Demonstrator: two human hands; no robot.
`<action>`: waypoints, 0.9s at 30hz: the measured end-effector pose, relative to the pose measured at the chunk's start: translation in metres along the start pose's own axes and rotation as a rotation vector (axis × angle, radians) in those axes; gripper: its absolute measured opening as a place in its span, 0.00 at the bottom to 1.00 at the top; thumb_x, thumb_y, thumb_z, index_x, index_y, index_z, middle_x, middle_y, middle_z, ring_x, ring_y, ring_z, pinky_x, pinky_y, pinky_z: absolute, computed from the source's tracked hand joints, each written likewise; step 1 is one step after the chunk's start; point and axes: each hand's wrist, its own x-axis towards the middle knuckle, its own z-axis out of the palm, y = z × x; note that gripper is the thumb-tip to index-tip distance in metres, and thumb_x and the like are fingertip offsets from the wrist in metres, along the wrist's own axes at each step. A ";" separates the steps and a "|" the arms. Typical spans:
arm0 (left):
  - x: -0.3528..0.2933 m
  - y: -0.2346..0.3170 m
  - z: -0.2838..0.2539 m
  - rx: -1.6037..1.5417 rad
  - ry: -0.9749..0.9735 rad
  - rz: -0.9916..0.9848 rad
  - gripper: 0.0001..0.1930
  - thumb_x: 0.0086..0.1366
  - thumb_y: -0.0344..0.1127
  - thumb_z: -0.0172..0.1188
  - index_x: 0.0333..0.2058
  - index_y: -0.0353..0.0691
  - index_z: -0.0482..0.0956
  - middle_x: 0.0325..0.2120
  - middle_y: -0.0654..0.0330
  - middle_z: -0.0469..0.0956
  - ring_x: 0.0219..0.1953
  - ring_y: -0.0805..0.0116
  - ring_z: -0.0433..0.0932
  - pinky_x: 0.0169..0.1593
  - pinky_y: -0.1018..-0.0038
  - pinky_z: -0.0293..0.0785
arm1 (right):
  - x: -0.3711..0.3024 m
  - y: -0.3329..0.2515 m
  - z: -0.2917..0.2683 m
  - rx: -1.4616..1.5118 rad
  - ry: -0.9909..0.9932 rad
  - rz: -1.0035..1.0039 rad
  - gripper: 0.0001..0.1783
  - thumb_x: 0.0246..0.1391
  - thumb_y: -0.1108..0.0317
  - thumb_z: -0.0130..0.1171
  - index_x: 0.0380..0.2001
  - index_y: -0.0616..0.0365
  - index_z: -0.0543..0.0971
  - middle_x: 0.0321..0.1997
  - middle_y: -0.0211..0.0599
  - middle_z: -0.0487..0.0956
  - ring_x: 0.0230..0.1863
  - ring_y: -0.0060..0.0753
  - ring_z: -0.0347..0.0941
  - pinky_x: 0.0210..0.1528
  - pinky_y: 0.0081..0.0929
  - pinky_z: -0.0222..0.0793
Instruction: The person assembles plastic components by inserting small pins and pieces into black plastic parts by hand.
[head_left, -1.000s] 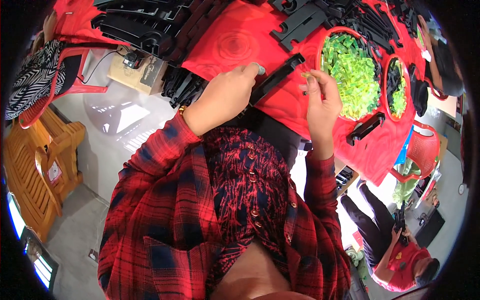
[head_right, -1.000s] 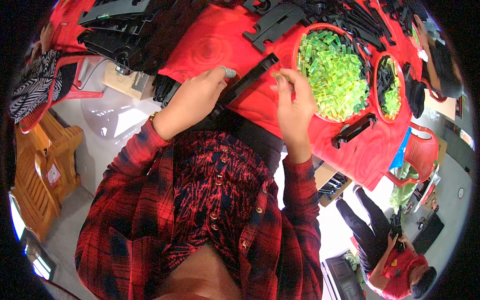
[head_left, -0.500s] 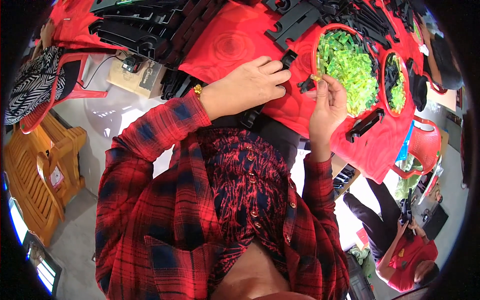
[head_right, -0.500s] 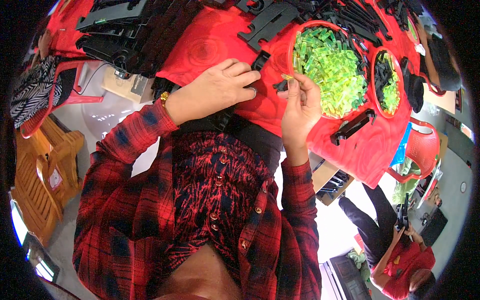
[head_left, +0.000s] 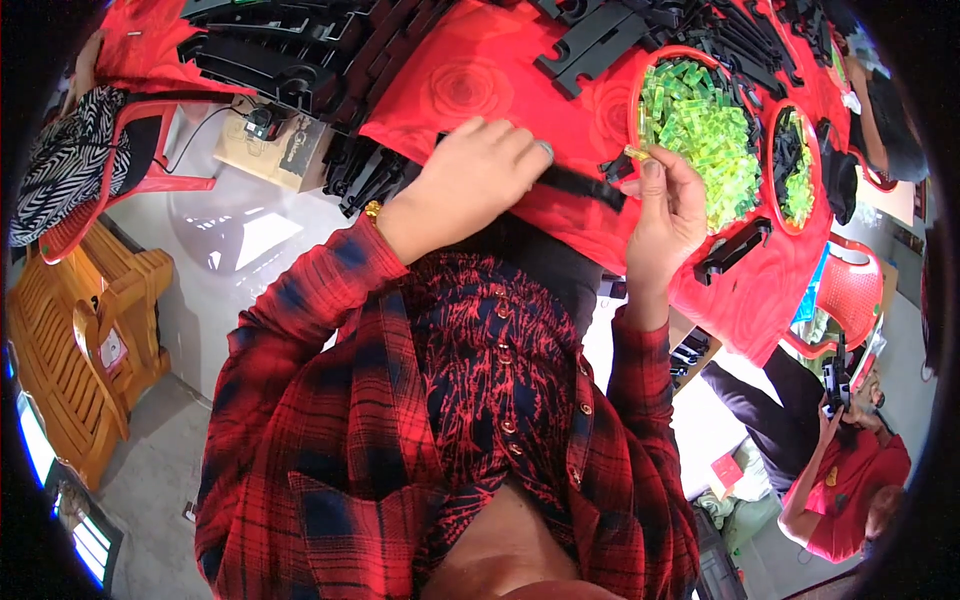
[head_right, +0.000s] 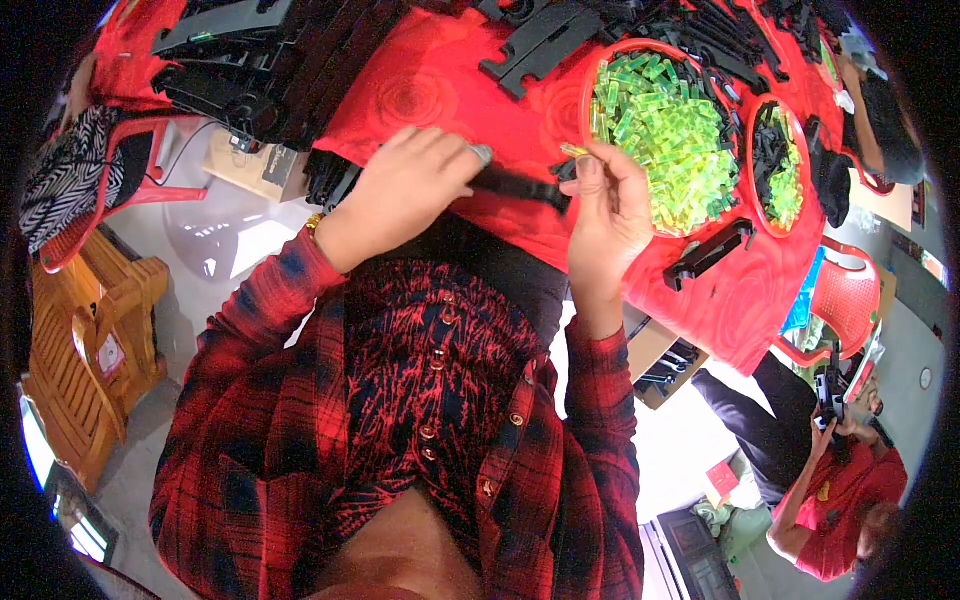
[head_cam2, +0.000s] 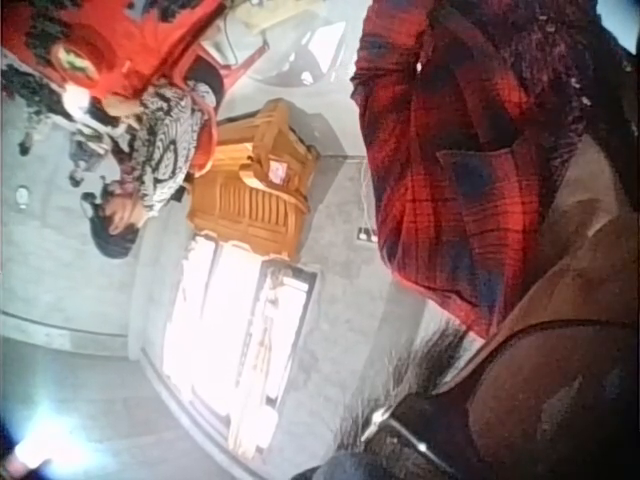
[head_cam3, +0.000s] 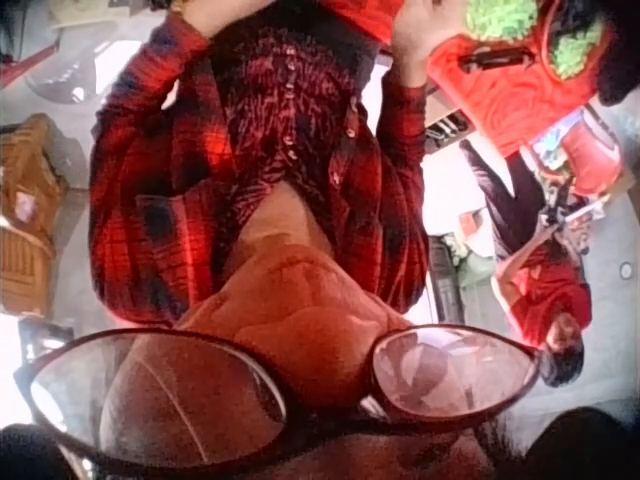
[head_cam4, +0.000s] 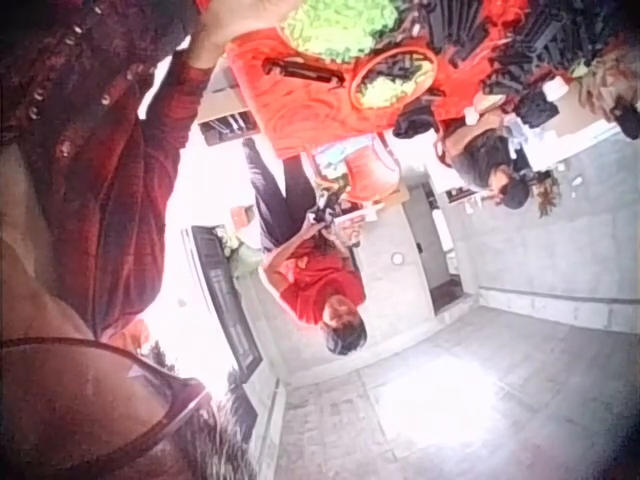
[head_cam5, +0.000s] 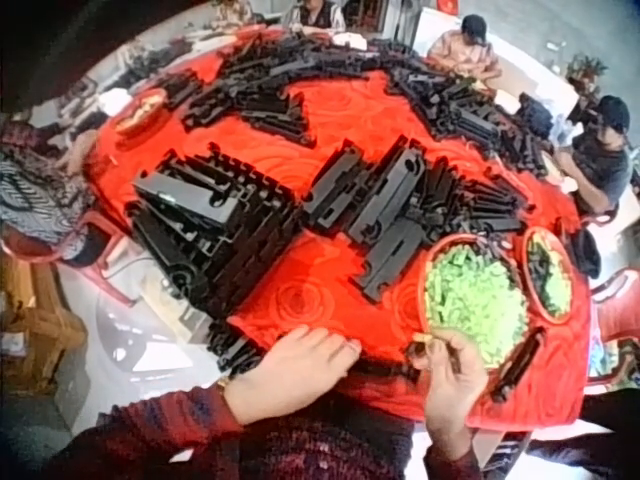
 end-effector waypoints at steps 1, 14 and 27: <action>-0.002 -0.004 0.003 -0.021 0.053 -0.094 0.18 0.56 0.36 0.64 0.45 0.41 0.75 0.36 0.58 0.75 0.42 0.57 0.76 0.46 0.64 0.71 | -0.001 -0.001 0.002 0.000 -0.001 0.000 0.11 0.65 0.73 0.57 0.49 0.65 0.77 0.40 0.33 0.80 0.29 0.16 0.73 0.37 0.16 0.72; -0.007 -0.010 0.006 -0.117 0.146 -0.338 0.21 0.53 0.40 0.70 0.44 0.41 0.77 0.37 0.55 0.75 0.44 0.51 0.75 0.47 0.60 0.71 | -0.008 0.017 0.034 -0.401 -0.233 -0.271 0.07 0.58 0.77 0.61 0.41 0.62 0.79 0.36 0.43 0.78 0.35 0.41 0.77 0.38 0.31 0.73; -0.006 -0.018 0.006 -0.254 0.109 -0.363 0.20 0.50 0.40 0.73 0.35 0.35 0.74 0.34 0.51 0.73 0.42 0.46 0.73 0.45 0.57 0.70 | -0.004 0.025 0.041 -0.500 -0.228 -0.318 0.07 0.56 0.74 0.63 0.37 0.61 0.78 0.33 0.44 0.77 0.34 0.49 0.76 0.36 0.39 0.72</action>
